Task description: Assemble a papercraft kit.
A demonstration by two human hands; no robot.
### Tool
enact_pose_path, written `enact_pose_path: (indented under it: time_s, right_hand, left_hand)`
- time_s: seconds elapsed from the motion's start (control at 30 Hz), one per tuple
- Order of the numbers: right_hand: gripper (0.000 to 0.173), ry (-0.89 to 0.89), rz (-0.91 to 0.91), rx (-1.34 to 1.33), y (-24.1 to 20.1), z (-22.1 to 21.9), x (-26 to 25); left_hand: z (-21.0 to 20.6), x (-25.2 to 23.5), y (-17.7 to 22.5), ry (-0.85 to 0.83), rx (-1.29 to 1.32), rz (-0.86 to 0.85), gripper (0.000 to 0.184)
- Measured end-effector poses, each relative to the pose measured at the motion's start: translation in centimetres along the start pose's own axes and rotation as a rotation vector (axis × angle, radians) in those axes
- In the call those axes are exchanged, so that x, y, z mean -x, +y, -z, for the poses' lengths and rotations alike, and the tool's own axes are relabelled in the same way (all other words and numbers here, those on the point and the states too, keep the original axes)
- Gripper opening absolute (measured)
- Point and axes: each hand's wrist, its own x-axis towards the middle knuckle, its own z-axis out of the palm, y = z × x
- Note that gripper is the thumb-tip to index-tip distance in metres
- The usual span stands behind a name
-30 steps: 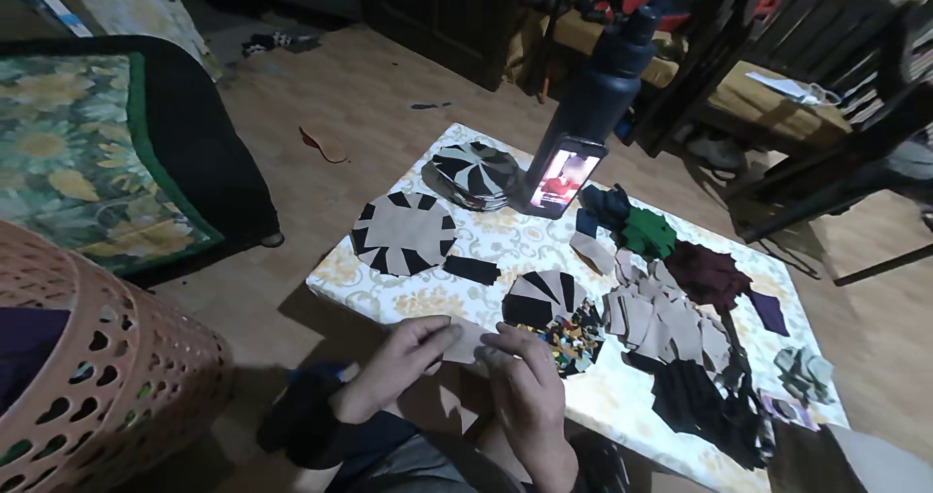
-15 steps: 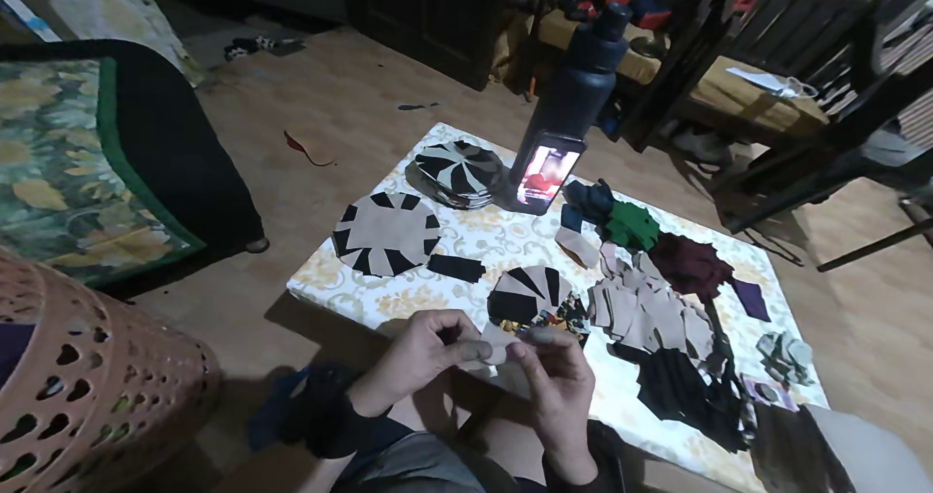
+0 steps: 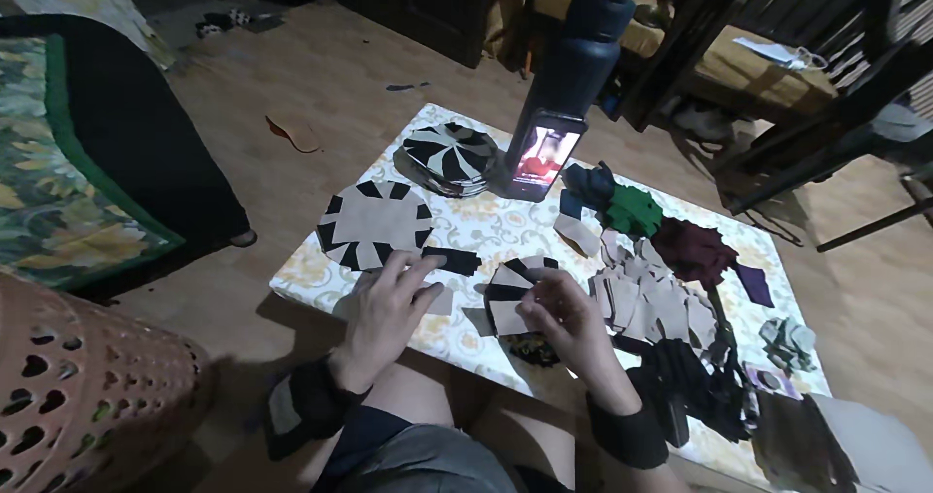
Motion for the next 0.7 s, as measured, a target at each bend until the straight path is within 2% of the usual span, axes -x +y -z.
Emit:
enact_pose_path:
  time_s: [0.1,0.2,0.33,0.5,0.7]
  right_hand:
    - [0.033,-0.072,-0.099,0.079,0.5,-0.8,-0.6]
    - [0.031,-0.078,-0.119,0.11,0.6,-1.1,-0.8]
    - [0.029,-0.059,-0.116,0.121,0.8,-1.1,-0.7]
    - [0.027,-0.061,-0.107,0.14,0.9,-0.8,-0.8]
    - [0.023,-0.068,-0.12,0.176,0.9,-1.1,-1.1]
  left_hand:
    - [-0.9,0.1,1.2,0.038,0.145,-0.053,0.024]
    - [-1.9,0.2,2.0,-0.021,0.208,-0.088,0.02]
    - [-3.0,0.2,3.1,-0.109,0.17,-0.068,0.02]
    - [-3.9,-0.2,3.7,-0.14,0.145,-0.033,0.023]
    - [-4.2,-0.1,4.2,-0.294,0.082,-0.027,0.03]
